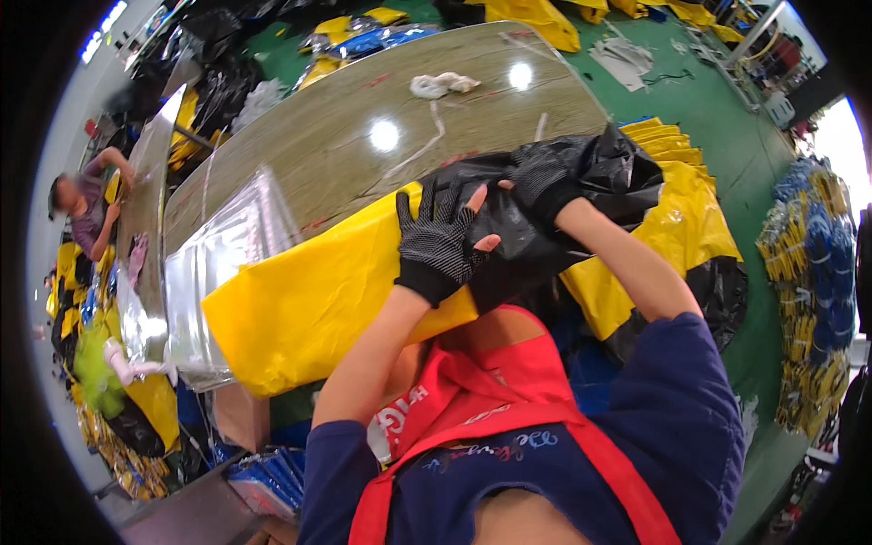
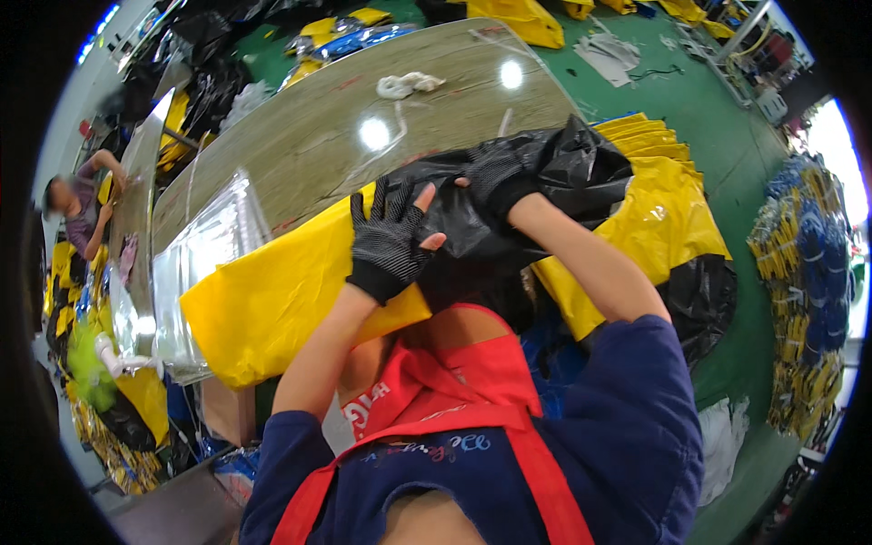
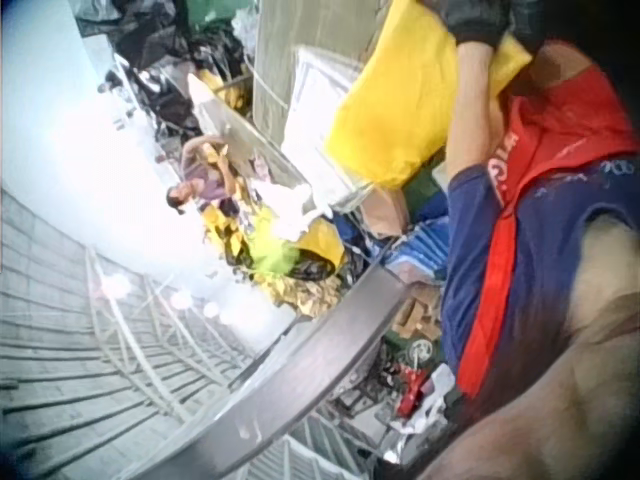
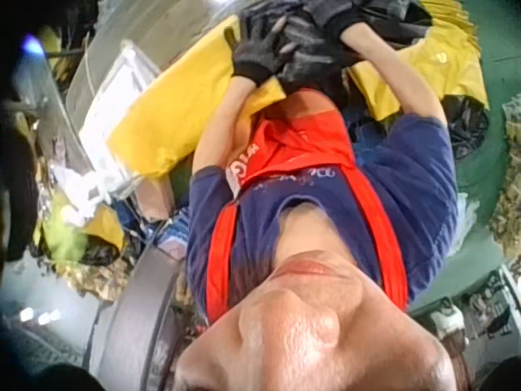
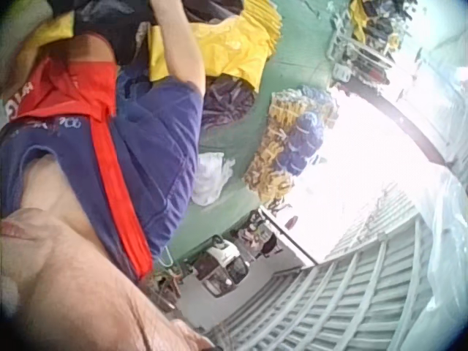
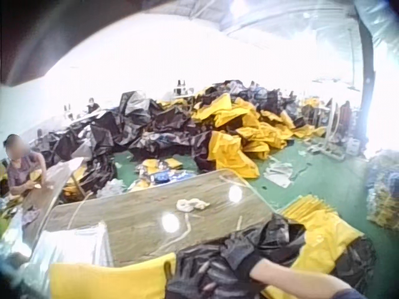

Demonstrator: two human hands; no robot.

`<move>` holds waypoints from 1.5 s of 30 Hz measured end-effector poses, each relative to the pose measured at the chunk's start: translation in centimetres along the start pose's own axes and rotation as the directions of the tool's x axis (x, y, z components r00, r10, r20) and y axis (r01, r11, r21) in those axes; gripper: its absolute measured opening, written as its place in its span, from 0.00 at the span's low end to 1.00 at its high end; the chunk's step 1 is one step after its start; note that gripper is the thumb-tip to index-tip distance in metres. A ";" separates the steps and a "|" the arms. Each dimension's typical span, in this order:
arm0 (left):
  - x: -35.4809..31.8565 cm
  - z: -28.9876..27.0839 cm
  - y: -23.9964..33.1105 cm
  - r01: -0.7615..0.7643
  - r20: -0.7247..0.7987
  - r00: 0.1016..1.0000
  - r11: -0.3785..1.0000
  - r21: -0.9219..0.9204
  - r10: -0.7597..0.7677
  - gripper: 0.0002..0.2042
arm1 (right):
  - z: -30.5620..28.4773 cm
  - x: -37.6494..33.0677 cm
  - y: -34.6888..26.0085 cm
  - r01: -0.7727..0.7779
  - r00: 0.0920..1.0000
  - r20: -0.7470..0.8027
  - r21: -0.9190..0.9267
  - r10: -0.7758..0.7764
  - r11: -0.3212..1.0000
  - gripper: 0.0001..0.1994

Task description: The person places a blue padded envelope into a clear plastic bag, then places a yellow and black courier bag into a clear plastic bag. The person repeats this process with multiple yellow and black courier bags, placing each into a clear plastic bag.

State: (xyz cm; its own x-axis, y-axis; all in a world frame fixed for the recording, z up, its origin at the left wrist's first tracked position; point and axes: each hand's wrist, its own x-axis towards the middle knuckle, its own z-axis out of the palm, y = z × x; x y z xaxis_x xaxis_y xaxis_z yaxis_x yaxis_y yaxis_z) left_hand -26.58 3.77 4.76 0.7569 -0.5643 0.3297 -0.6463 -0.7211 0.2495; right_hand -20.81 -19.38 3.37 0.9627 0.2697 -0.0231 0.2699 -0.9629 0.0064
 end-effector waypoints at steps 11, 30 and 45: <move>0.7 4.9 1.6 0.100 0.106 0.989 0.994 0.045 -0.104 0.34 | 2.6 -10.6 10.2 -0.050 0.490 -0.397 0.876 0.776 0.479 0.16; -6.9 1.0 -8.5 0.140 0.245 0.962 0.986 -0.085 -0.116 0.36 | -4.0 -6.6 -14.5 0.374 0.927 -0.159 0.322 -0.340 0.870 0.29; -32.2 -13.5 -13.6 0.202 0.540 0.496 -0.514 -0.834 -0.680 0.29 | -3.9 -2.9 -22.3 0.114 0.975 0.107 0.512 -0.194 0.851 0.31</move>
State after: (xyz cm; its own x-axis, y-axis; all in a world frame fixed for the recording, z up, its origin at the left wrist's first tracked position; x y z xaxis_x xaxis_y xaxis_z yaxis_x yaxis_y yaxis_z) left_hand -43.46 37.16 3.01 0.8672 -0.0058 -0.4979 0.4044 0.5917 0.6974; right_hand -29.49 1.34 7.15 0.8841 0.4488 -0.1305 0.3285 -0.7953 -0.5094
